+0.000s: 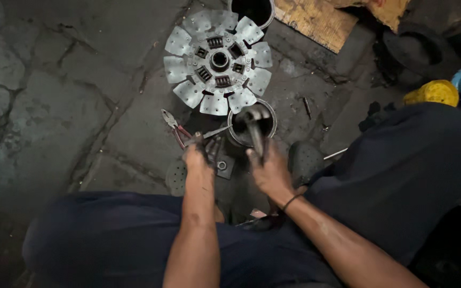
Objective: The person hammers a metal pin through a clutch plate assembly and uses pliers to manipulate small components on the assembly while sitting on the floor.
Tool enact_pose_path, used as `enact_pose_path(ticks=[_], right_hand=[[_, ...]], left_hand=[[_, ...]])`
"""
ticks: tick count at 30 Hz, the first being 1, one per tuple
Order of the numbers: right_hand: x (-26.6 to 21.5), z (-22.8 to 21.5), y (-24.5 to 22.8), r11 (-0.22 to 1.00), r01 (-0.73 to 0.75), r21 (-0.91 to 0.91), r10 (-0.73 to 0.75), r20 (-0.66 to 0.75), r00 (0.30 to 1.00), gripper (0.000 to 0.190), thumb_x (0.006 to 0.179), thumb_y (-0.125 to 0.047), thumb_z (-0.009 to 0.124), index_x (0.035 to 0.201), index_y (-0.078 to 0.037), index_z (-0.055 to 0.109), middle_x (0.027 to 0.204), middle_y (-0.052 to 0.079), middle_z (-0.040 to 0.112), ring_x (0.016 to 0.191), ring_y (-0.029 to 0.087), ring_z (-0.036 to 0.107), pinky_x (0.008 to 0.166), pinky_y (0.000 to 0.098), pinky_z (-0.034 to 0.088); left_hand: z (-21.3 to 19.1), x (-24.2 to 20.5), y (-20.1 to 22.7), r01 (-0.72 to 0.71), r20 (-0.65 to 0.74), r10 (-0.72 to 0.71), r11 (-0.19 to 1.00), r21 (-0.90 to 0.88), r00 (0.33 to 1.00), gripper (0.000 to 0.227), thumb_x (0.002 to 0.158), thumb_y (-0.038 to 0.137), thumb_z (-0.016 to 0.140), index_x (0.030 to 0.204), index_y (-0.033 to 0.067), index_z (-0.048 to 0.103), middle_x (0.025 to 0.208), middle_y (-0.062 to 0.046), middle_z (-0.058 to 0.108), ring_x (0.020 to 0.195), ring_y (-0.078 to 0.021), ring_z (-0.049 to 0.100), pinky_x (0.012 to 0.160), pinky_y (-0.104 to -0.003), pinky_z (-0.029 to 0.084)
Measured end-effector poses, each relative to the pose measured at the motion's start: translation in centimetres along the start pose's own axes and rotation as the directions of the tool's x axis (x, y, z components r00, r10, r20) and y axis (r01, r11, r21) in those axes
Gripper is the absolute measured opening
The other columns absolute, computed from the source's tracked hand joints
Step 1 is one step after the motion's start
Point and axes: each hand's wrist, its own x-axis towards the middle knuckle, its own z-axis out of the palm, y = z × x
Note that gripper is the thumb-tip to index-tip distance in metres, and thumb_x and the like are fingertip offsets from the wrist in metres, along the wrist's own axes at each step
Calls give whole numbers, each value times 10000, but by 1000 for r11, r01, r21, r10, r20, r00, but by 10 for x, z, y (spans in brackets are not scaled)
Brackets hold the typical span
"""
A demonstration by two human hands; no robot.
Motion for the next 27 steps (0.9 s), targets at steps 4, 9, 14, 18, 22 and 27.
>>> enact_pose_path(ticks=[4,9,14,18,22,27], right_hand=[[-6,-11,-1,978,150,142,-135,-112,984,555,1011,-409,615,1250,83,517,992,350,682,881,496,686,753,518,549],[5,-3,-10,957,-120,-265,211,350,912,615,990,-413,570,1386,25,399,877,331,676,851,520,673,758,563,525],[6,-5,-9,967,-203,-156,235,224,946,584,964,-403,583,1352,15,453,926,312,693,879,505,683,756,564,532],[5,-8,-4,999,-18,51,19,-20,1000,629,967,-413,619,1375,48,490,1044,354,673,984,521,660,796,520,536],[-4,-7,-1,997,9,83,-7,-30,1000,705,986,-445,608,1405,92,426,1051,362,670,971,498,672,836,492,535],[-1,2,-6,954,-138,-268,216,286,934,597,983,-436,569,1371,0,446,915,317,698,886,523,671,782,578,526]], left_hand=[[-10,10,-4,23,27,-23,1000,11,999,197,899,94,654,1078,14,639,986,-160,691,886,-382,682,817,-542,624],[-18,24,-6,42,79,-45,999,28,996,175,915,91,673,1060,-8,672,959,-172,728,858,-353,705,815,-484,628],[-19,18,0,-6,36,4,999,34,999,171,894,137,651,1016,17,666,930,-140,702,835,-342,691,780,-521,625],[-16,12,0,-36,79,38,999,-21,996,165,861,107,639,1001,19,640,952,-162,692,847,-379,705,805,-553,640],[-9,6,0,-47,52,47,999,8,998,173,878,81,650,1033,3,649,980,-157,680,852,-368,694,817,-539,648],[6,-10,2,-36,2,36,998,47,999,153,931,96,670,1010,-29,632,950,-203,706,791,-384,718,773,-504,653]])
